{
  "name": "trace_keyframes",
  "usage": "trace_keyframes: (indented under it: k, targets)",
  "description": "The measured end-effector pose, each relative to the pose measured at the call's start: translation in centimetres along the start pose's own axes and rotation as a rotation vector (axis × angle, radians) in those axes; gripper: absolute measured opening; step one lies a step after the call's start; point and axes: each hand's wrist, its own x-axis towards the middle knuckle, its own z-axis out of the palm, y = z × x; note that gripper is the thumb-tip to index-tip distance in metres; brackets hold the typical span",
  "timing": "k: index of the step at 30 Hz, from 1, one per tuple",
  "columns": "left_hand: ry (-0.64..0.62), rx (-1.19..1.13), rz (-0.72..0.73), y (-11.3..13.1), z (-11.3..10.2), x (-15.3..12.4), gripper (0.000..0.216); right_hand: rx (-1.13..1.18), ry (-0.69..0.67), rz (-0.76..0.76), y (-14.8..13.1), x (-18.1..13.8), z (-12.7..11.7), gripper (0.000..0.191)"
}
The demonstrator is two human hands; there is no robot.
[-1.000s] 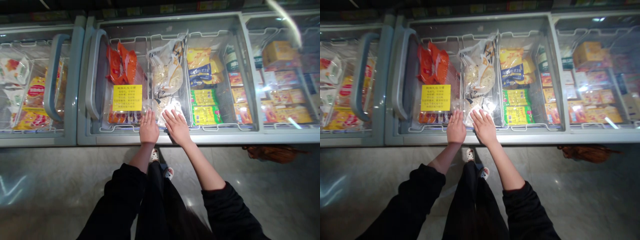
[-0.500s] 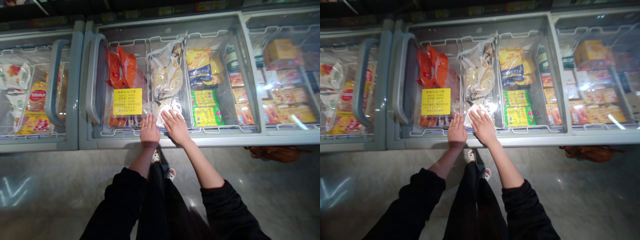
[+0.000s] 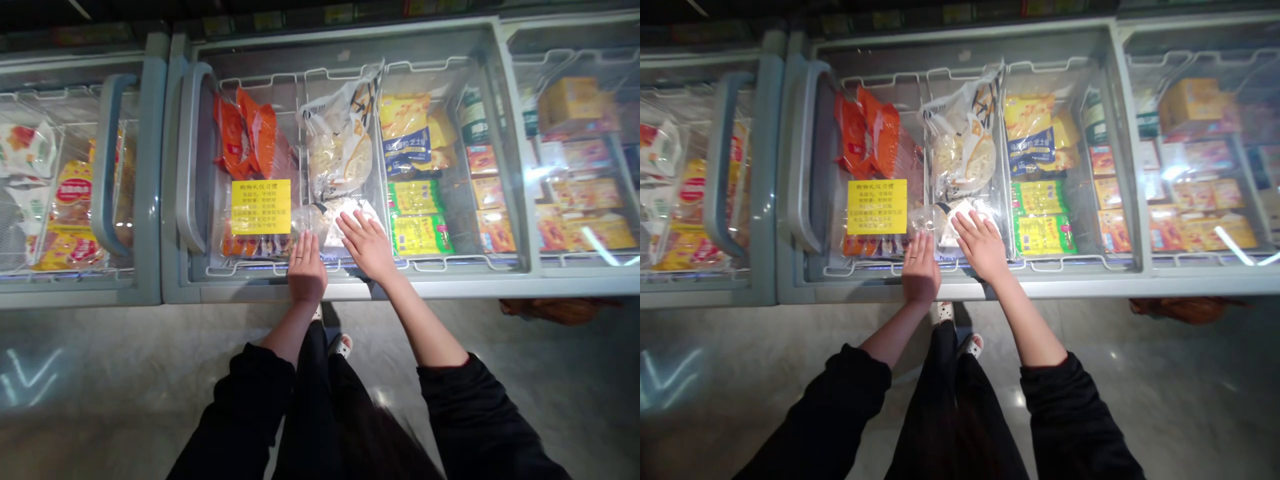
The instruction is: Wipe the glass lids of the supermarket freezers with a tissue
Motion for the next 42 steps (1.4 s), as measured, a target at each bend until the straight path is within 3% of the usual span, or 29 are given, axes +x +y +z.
trace_keyframes:
  k: [4,8,11,16,19,22,24,28,31,33,36,39,42]
  targets:
    - [0.006,-0.028,0.018,-0.1,-0.5,-0.3,0.070,-0.019,-0.033,0.019,1.5,-2.6,-0.6,0.054]
    - [-0.034,-0.068,0.047,0.0,-1.5,0.8,0.074,-0.042,0.083,0.221,1.6,0.5,-0.2,0.056]
    - [-0.081,-0.070,0.059,0.1,-2.3,4.3,0.074,-0.048,0.108,0.244,0.2,2.0,0.3,0.056]
    - [-0.125,-0.068,0.115,0.4,-2.1,12.4,0.069,-0.012,-0.041,0.045,0.0,-2.4,-0.6,0.052]
    - [-0.144,-0.064,0.166,0.5,-1.3,14.8,0.066,-0.010,0.015,0.155,1.6,-2.7,-0.9,0.054]
    - [-0.165,-0.061,0.179,0.4,-0.6,15.0,0.065,-0.026,0.121,0.303,1.9,0.7,-0.5,0.056]
    - [-0.164,-0.051,0.175,0.3,-0.3,14.7,0.065,-0.031,0.114,0.285,0.9,2.5,-0.1,0.056]
    - [-0.190,-0.007,0.165,0.3,-0.1,14.7,0.065,-0.024,-0.008,0.105,-0.3,0.8,-0.5,0.054]
    - [-0.209,0.021,0.157,0.3,-0.1,14.9,0.062,-0.021,0.002,0.128,1.4,-1.5,-1.2,0.054]
    - [-0.202,0.023,0.147,0.4,0.0,14.9,0.061,-0.027,0.071,0.220,2.7,-0.9,-1.2,0.055]
    - [-0.178,0.017,0.146,0.4,0.1,14.9,0.062,-0.017,0.140,0.276,2.7,2.8,-0.8,0.056]
    - [-0.176,0.022,0.155,0.2,0.2,14.8,0.061,-0.002,0.089,0.169,1.0,5.0,-0.6,0.056]
    - [-0.175,0.020,0.159,0.1,0.2,14.8,0.061,-0.010,0.003,0.032,0.2,3.2,-0.9,0.055]
